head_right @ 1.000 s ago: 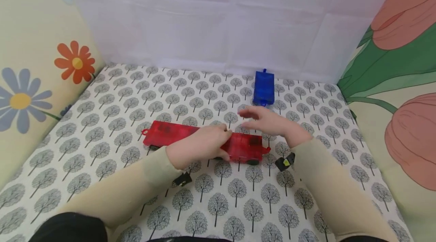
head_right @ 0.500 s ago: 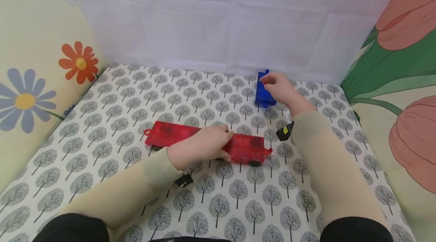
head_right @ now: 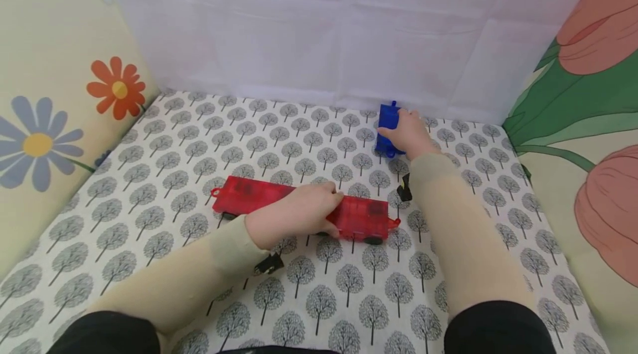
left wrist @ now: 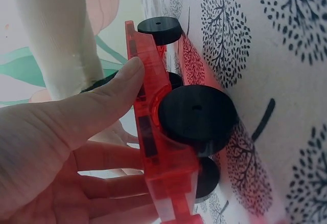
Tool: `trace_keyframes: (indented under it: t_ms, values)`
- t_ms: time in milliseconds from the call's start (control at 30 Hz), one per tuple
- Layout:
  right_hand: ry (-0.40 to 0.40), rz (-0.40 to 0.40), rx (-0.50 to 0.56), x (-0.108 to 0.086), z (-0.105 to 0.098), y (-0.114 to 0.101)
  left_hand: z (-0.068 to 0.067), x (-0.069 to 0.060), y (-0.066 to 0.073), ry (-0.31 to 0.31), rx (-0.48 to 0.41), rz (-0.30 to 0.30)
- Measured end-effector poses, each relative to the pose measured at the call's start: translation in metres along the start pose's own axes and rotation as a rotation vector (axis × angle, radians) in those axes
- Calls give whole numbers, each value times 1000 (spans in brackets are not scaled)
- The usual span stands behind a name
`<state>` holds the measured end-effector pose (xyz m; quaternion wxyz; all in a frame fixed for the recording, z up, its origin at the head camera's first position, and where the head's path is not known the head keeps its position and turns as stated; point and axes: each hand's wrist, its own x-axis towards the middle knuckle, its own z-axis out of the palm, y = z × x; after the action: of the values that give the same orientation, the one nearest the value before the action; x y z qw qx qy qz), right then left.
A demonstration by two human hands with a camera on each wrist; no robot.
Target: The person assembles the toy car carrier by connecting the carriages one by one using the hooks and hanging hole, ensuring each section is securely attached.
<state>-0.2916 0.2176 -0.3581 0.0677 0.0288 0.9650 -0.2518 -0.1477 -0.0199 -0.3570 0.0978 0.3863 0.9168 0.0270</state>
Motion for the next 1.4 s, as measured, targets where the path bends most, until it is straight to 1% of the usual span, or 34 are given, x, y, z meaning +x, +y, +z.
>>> trace_keyframes:
  t_ms: [100,233,300,500,600,667,800,967,1067,1233,1400]
  values:
    - [6,35,-28,1,4,-1,-1,0,1,-7,1,-2]
    - [-27,84,-43,1,9,-4,-1,-1,2,-13,-9,-8]
    - [-38,114,-28,-1,11,-6,0,-1,3,-12,-14,-10]
    - [-47,214,69,-2,12,-13,0,-2,3,-6,-19,-9]
    - [-52,244,73,-2,12,-15,-1,-1,4,-8,-24,-10]
    - [-57,248,68,-2,11,-15,-1,0,4,-12,-27,-11]
    - [-55,226,87,-4,9,-13,-1,1,4,-16,-28,-9]
    - [-31,152,105,-9,0,-11,0,2,1,-16,-45,-9]
    - [-19,94,103,-14,-11,-11,1,4,-1,-16,-62,-18]
    - [-15,23,98,-27,-31,-9,1,6,-3,-10,-74,-22]
    - [-55,-19,118,-47,-51,-1,0,7,-4,-7,-94,-30]
